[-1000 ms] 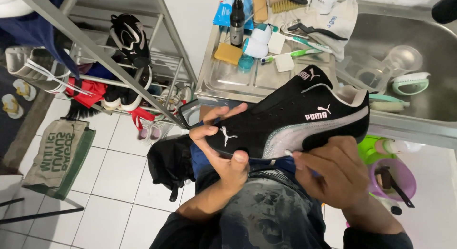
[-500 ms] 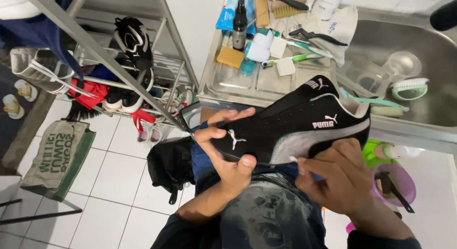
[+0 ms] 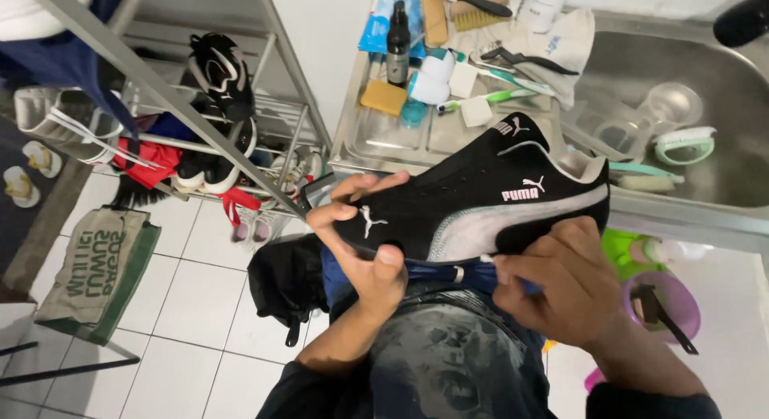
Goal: Applying glue to the seam of a black sneaker using a cotton swab for repair.
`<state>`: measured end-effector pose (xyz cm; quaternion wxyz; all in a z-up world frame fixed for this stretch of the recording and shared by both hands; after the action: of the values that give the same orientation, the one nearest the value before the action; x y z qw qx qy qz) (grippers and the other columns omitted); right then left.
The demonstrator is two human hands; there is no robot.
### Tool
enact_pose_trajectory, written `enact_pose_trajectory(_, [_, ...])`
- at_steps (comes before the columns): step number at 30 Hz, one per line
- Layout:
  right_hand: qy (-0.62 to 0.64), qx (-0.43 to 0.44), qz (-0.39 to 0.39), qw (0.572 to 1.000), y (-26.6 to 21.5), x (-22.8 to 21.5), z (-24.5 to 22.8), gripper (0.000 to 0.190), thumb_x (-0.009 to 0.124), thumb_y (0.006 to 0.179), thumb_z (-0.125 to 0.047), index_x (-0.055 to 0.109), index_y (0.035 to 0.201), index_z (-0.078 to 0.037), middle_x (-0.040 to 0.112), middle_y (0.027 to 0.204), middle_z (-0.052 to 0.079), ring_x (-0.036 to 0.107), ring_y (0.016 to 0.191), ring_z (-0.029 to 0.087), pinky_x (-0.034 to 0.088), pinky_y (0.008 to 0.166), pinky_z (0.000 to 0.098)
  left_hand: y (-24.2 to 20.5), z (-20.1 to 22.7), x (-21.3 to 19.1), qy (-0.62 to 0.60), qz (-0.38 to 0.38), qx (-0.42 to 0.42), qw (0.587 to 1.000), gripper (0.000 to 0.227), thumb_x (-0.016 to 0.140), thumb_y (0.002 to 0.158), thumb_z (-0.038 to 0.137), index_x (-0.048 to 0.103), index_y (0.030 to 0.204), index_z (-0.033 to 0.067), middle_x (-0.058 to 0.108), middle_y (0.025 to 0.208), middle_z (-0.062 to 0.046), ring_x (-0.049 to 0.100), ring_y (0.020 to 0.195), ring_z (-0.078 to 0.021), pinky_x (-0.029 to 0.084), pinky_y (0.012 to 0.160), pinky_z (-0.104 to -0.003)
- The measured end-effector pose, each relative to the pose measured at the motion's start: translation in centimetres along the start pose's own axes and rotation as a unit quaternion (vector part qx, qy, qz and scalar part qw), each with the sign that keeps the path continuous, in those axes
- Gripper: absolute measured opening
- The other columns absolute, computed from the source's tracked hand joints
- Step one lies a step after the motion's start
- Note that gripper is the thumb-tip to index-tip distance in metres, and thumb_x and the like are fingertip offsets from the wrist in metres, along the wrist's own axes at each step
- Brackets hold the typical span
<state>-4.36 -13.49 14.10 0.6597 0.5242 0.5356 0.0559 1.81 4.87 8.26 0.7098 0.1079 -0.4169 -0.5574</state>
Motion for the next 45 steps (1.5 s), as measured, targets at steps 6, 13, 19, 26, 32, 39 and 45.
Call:
enact_pose_trajectory(6, [-0.014,-0.017,-0.013,1.000,-0.4,1.0,-0.2,0.009,0.062,0.095,-0.017,0.064,0.087,-0.014,0.057,0.068,0.000,0.042,0.065,0.022,0.034,0.071,0.0391,-0.4,-0.2,0.5,0.001,-0.010,-0.011,1.000,0.057,0.071,0.099,0.056,0.033,0.116,0.0169,0.047,0.125,-0.018,0.070,0.104,-0.0431,0.051,0.103,-0.050])
enact_pose_trajectory(13, [-0.041,-0.020,0.002,0.999,0.1,-0.2,-0.9,0.017,0.058,0.098,-0.020,0.069,0.090,-0.010,0.060,0.069,-0.001,0.043,0.059,0.022,0.032,0.066,0.0389,-0.4,-0.6,0.7,-0.037,-0.011,-0.014,0.999,0.055,0.073,0.098,0.053,0.035,0.115,0.0179,0.047,0.123,-0.016,0.069,0.101,-0.0440,0.055,0.100,-0.052])
enact_pose_trajectory(19, [0.082,0.103,0.176,0.976,-2.8,-2.0,5.5,0.012,0.056,0.097,0.003,0.050,0.087,0.006,0.044,0.061,0.010,0.031,0.051,0.019,0.022,0.058,0.0383,0.4,-3.0,-0.6,-0.069,-0.037,-0.012,0.997,0.050,0.071,0.100,0.048,0.034,0.118,0.0192,0.046,0.129,-0.017,0.067,0.107,-0.0405,0.058,0.098,-0.054])
enact_pose_trajectory(26, [-0.010,0.214,0.184,0.959,-4.3,0.7,9.9,0.007,0.058,0.109,0.001,0.056,0.108,0.007,0.058,0.099,0.019,0.057,0.091,0.031,0.044,0.083,0.0401,1.8,-9.6,-0.6,-0.124,-0.090,-0.036,0.988,0.047,0.071,0.098,0.044,0.038,0.118,0.0173,0.047,0.122,-0.013,0.059,0.112,-0.0334,0.048,0.103,-0.050])
enact_pose_trajectory(32, [0.007,0.249,0.228,0.941,-6.2,2.1,13.1,0.006,0.058,0.111,0.000,0.054,0.112,0.004,0.055,0.083,0.013,0.049,0.064,0.018,0.034,0.058,0.0309,2.4,-11.5,0.3,-0.115,-0.177,-0.047,0.976,0.043,0.066,0.102,0.040,0.037,0.124,0.0163,0.048,0.131,-0.017,0.057,0.124,-0.0375,0.049,0.109,-0.054])
enact_pose_trajectory(39, [-0.045,0.167,0.254,0.952,-7.8,2.9,13.9,0.011,0.061,0.106,0.002,0.058,0.111,0.011,0.057,0.095,0.022,0.056,0.073,0.030,0.041,0.063,0.0386,3.8,-11.3,-1.3,0.230,-0.414,-0.054,0.879,0.075,0.065,0.099,0.047,0.033,0.155,0.0092,0.046,0.154,-0.015,0.045,0.148,-0.0327,0.000,0.134,-0.062])
enact_pose_trajectory(45, [-0.137,-0.004,0.252,0.958,-8.0,5.5,14.9,0.006,0.077,0.093,0.010,0.071,0.096,0.010,0.066,0.088,0.020,0.067,0.073,0.037,0.056,0.069,0.0397,5.2,-10.9,-1.0,0.357,-0.370,0.017,0.858,0.070,0.075,0.089,0.037,0.050,0.149,0.0107,0.059,0.144,-0.012,0.051,0.140,-0.0318,-0.007,0.122,-0.061])
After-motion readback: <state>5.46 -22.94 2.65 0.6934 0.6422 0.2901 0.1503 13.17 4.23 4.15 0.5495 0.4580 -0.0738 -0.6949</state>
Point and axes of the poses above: each hand's wrist, its own y-axis towards the middle knuckle, its own x-axis out of the palm, z = x × y, the point moved 8 cm from there along y, towards the middle knuckle
